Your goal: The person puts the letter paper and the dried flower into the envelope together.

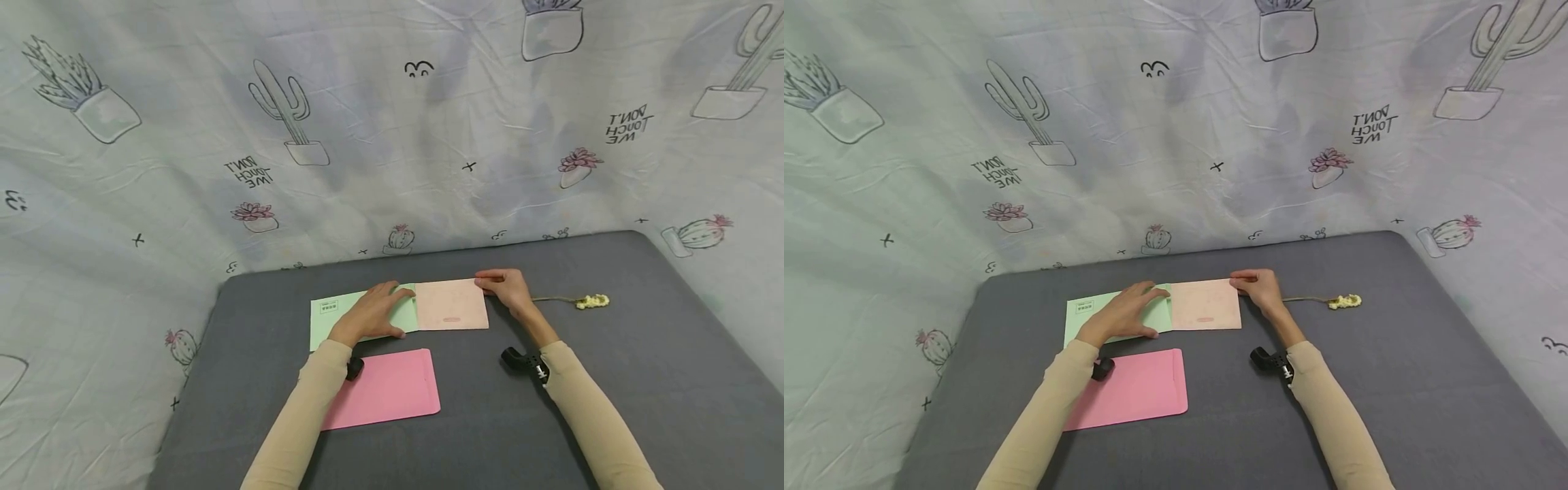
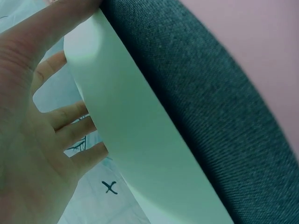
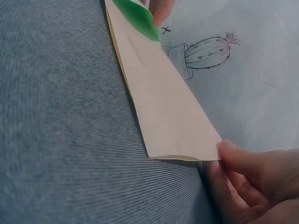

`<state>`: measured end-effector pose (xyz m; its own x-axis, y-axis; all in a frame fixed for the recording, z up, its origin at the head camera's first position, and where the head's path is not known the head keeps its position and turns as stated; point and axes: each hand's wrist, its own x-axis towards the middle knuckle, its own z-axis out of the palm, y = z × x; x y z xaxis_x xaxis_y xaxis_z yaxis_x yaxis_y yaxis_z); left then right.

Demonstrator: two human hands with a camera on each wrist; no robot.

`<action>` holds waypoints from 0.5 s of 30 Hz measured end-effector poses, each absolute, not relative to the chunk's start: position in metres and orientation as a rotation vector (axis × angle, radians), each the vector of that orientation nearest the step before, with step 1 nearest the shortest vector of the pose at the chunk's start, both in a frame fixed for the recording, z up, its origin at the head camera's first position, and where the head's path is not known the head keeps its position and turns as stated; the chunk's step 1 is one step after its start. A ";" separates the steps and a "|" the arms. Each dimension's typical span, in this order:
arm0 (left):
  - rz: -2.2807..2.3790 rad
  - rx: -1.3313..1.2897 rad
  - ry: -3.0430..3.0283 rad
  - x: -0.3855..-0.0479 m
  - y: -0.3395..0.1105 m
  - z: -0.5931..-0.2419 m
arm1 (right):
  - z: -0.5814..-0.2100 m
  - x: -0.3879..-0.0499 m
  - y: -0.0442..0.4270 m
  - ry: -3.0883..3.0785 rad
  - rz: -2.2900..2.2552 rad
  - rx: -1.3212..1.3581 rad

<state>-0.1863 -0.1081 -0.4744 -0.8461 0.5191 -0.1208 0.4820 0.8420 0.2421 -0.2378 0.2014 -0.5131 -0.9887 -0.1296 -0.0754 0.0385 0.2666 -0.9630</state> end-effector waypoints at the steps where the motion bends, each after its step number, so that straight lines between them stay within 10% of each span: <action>1: 0.303 0.779 2.838 -0.187 -0.108 -0.475 | -0.513 -0.238 0.201 2.390 -1.810 -0.096; 15: 0.355 0.788 2.837 -0.186 -0.110 -0.475 | -0.511 -0.245 0.192 2.452 -1.719 -0.140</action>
